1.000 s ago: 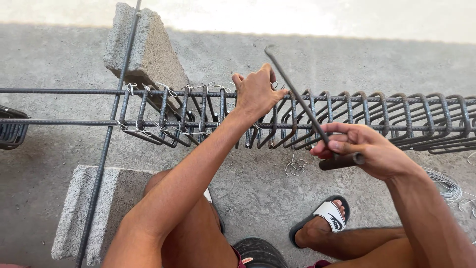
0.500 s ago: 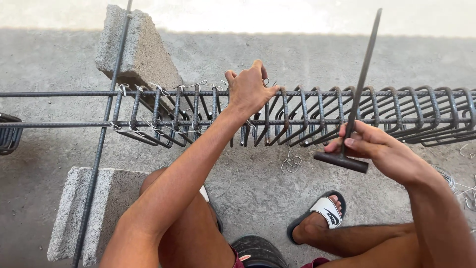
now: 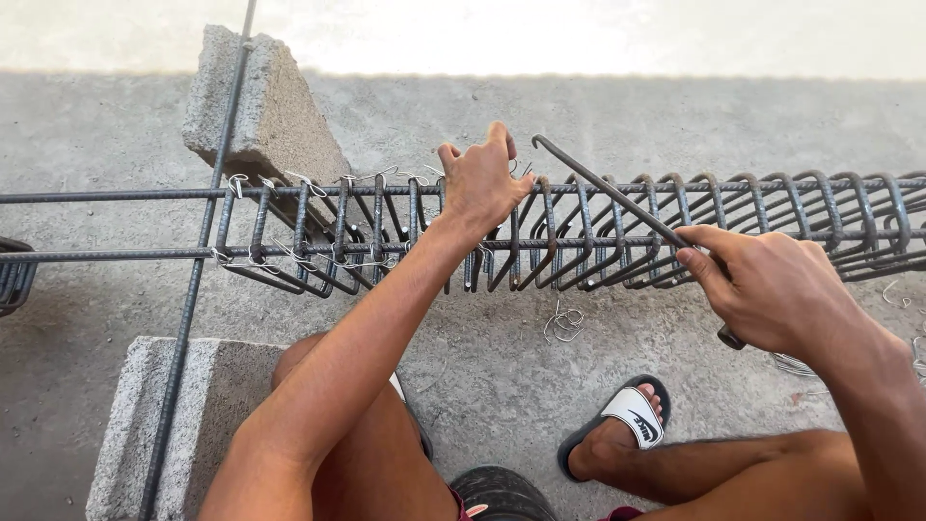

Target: Tying steel rebar together using wire and a manual hook tool

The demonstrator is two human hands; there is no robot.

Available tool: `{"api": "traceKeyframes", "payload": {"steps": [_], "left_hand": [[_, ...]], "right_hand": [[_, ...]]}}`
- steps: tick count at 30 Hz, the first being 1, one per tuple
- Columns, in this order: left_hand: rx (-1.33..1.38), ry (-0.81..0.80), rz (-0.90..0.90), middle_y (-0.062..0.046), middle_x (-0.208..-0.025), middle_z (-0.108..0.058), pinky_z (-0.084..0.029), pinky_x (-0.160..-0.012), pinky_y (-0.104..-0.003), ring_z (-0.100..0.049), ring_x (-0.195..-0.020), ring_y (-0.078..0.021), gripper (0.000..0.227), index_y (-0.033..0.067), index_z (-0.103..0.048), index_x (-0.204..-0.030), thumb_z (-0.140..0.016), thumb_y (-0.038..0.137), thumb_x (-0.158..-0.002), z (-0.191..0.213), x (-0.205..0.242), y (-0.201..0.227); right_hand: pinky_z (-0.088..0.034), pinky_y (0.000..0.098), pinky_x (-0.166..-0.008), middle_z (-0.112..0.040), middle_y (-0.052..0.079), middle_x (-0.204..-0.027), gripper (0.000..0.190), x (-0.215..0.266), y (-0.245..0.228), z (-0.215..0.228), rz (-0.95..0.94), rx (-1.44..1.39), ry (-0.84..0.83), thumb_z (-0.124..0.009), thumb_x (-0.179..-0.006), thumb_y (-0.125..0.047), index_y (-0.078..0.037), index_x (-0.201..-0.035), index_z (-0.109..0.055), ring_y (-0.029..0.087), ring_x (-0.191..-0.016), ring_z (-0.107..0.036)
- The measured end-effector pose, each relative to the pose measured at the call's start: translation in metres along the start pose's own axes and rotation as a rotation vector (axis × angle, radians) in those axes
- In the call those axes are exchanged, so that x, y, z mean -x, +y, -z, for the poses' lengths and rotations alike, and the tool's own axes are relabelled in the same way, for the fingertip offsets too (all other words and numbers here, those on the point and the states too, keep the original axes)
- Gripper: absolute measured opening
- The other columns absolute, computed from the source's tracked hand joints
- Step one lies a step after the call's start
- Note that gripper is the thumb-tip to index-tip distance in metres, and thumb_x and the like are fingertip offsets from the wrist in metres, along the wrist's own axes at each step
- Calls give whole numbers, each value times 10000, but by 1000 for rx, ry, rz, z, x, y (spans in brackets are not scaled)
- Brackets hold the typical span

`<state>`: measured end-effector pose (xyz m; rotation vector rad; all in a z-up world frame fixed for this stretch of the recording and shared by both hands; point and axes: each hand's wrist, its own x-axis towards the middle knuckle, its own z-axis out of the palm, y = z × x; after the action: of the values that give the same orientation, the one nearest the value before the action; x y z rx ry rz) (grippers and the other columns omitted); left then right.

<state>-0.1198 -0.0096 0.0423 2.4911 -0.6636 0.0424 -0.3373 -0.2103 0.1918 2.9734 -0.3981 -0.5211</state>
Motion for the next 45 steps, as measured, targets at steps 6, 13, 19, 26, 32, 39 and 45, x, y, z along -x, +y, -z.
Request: {"api": "traceKeyframes", "payload": {"steps": [6,13,19,26,32,39,45], "left_hand": [[16,51,-31,126,-494,-517,-320,-948,-475,-525,-509,-126,558,112,-520,-1129,-890,370,-801,-7,-2,-1],[18,99,-48,137,-492,-512,-325,-974,-514,-557,-492,-117,674,76,-457,-1186,-918,381,-799,-12,-1,-4],[14,99,-76,123,-485,-564,-309,-963,-497,-554,-489,-141,660,68,-416,-1232,-875,302,-818,-8,4,-4],[65,96,-88,108,-467,-570,-308,-989,-515,-597,-508,-165,673,33,-404,-1289,-822,197,-787,-5,5,-4],[64,128,-108,111,-476,-585,-313,-953,-508,-593,-512,-168,732,17,-410,-1302,-858,318,-808,-6,4,-5],[45,111,-81,118,-492,-579,-310,-992,-538,-600,-503,-146,747,28,-418,-1338,-873,283,-803,-6,4,-5],[45,96,-65,117,-482,-581,-310,-976,-516,-595,-505,-155,741,30,-417,-1338,-865,284,-805,-5,5,-4]], "right_hand": [[-314,225,-299,-739,3,-440,452,-19,0,17,91,177,46,-345,-1075,-480,-287,-1387,-610,123,-248,-503],[-287,175,-322,-828,-62,-596,392,-37,6,24,78,386,4,-318,-1091,-499,-435,-1409,-537,66,-290,-546],[-290,168,-351,-770,-114,-536,440,-49,12,13,156,502,-13,-313,-1047,-546,-465,-1437,-497,37,-302,-481],[-284,190,-365,-779,-142,-621,450,-49,9,14,224,653,56,-265,-1063,-547,-477,-1474,-434,28,-339,-565],[-243,189,-368,-725,-174,-559,428,-42,11,19,297,787,168,-300,-1078,-509,-394,-1460,-457,8,-313,-492],[-194,161,-383,-684,-235,-497,460,-42,8,31,389,940,257,-298,-1097,-457,-286,-1490,-464,-6,-281,-312],[-293,143,-418,-750,-248,-627,447,-51,13,41,348,980,163,-314,-1088,-457,-303,-1492,-429,-16,-318,-411]]}}
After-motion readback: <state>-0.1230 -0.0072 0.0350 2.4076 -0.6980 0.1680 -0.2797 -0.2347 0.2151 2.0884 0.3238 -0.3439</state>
